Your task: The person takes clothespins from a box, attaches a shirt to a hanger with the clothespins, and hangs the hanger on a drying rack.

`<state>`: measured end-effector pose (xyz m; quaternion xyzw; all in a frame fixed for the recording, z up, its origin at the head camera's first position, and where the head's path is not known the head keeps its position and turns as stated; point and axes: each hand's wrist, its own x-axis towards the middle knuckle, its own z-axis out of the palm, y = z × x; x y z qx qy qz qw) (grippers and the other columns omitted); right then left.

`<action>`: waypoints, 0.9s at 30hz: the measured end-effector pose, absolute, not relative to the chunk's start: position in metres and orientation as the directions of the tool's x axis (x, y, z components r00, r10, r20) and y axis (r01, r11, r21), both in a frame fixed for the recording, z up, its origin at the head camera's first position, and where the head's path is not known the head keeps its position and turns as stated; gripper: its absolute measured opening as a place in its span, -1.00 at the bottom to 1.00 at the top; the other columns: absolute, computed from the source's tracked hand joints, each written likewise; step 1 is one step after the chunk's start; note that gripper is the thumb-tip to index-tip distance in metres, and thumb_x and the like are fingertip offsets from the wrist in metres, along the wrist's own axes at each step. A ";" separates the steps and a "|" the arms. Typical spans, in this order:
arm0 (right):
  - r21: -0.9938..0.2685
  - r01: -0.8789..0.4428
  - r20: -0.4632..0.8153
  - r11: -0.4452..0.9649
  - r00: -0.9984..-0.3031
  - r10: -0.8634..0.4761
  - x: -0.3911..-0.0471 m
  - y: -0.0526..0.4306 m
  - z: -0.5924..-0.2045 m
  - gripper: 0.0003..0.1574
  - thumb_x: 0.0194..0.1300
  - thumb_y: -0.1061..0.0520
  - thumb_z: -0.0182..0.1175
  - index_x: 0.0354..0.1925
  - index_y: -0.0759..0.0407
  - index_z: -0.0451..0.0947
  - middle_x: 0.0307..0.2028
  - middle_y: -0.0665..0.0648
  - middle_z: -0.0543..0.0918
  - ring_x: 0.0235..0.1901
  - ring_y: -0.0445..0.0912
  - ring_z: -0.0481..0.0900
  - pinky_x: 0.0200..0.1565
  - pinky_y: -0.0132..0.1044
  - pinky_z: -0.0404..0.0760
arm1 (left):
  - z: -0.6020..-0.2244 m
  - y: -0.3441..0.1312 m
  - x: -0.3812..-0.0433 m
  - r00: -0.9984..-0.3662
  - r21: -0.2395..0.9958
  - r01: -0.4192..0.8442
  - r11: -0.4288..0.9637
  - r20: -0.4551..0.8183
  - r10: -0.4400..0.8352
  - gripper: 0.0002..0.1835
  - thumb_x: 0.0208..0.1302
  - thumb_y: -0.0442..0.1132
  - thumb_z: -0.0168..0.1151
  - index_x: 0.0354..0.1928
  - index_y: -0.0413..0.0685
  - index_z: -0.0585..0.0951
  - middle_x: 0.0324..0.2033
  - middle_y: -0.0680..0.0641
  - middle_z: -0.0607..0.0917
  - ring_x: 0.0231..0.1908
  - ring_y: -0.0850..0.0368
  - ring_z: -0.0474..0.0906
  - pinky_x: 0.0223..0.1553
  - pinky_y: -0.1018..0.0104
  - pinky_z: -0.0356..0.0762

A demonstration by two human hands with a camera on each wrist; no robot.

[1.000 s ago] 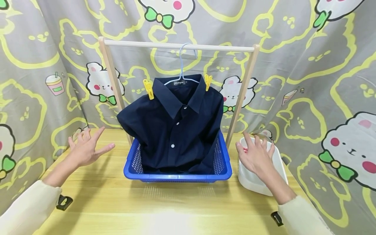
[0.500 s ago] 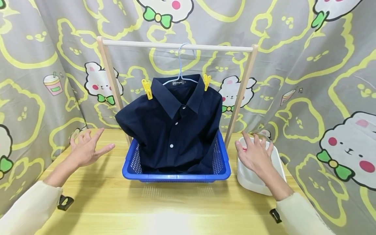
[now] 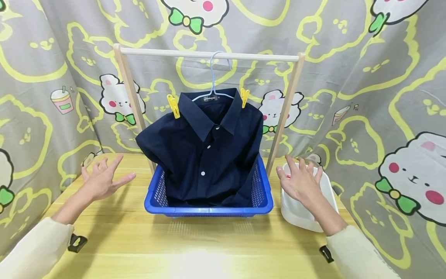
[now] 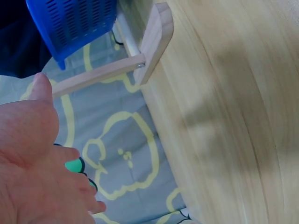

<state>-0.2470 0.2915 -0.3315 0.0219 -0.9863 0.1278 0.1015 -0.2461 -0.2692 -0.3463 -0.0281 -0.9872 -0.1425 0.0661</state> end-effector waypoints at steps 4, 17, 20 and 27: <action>-0.249 -0.070 0.205 0.966 -0.979 -0.018 -0.247 0.292 -0.332 -0.06 0.38 -0.44 -0.45 0.47 0.09 -0.03 0.32 0.59 0.04 0.25 0.60 -0.15 0.07 0.48 -0.37 | -0.346 -0.270 -0.246 -0.991 0.276 0.076 0.958 0.126 0.042 0.05 0.17 0.47 -0.08 0.48 -0.08 -0.07 0.28 -0.67 -0.07 0.23 -0.72 -0.21 0.05 -0.56 -0.46; -0.250 -0.064 0.190 0.966 -0.982 -0.016 -0.248 0.291 -0.335 -0.04 0.37 -0.45 -0.47 0.47 0.10 -0.06 0.31 0.59 0.04 0.24 0.59 -0.12 0.08 0.50 -0.40 | -0.346 -0.271 -0.246 -0.992 0.253 0.067 0.965 0.123 0.037 0.03 0.19 0.48 -0.12 0.47 -0.08 -0.03 0.26 -0.66 -0.02 0.20 -0.74 -0.16 0.04 -0.57 -0.45; -0.253 -0.058 0.184 0.966 -0.983 -0.011 -0.248 0.292 -0.335 -0.03 0.37 -0.46 -0.47 0.48 0.09 -0.07 0.31 0.59 0.04 0.24 0.60 -0.13 0.08 0.50 -0.39 | -0.346 -0.271 -0.245 -0.993 0.250 0.066 0.966 0.113 0.039 0.03 0.18 0.48 -0.13 0.47 -0.10 -0.02 0.27 -0.66 -0.03 0.20 -0.74 -0.17 0.03 -0.57 -0.46; -0.254 -0.059 0.189 0.965 -0.982 -0.011 -0.247 0.293 -0.337 -0.04 0.36 -0.46 -0.46 0.48 0.08 -0.07 0.30 0.58 0.08 0.23 0.59 -0.10 0.07 0.49 -0.33 | -0.346 -0.271 -0.246 -0.995 0.252 0.065 0.966 0.093 0.043 0.05 0.18 0.49 -0.14 0.46 -0.14 -0.02 0.27 -0.68 -0.05 0.20 -0.76 -0.20 0.03 -0.57 -0.48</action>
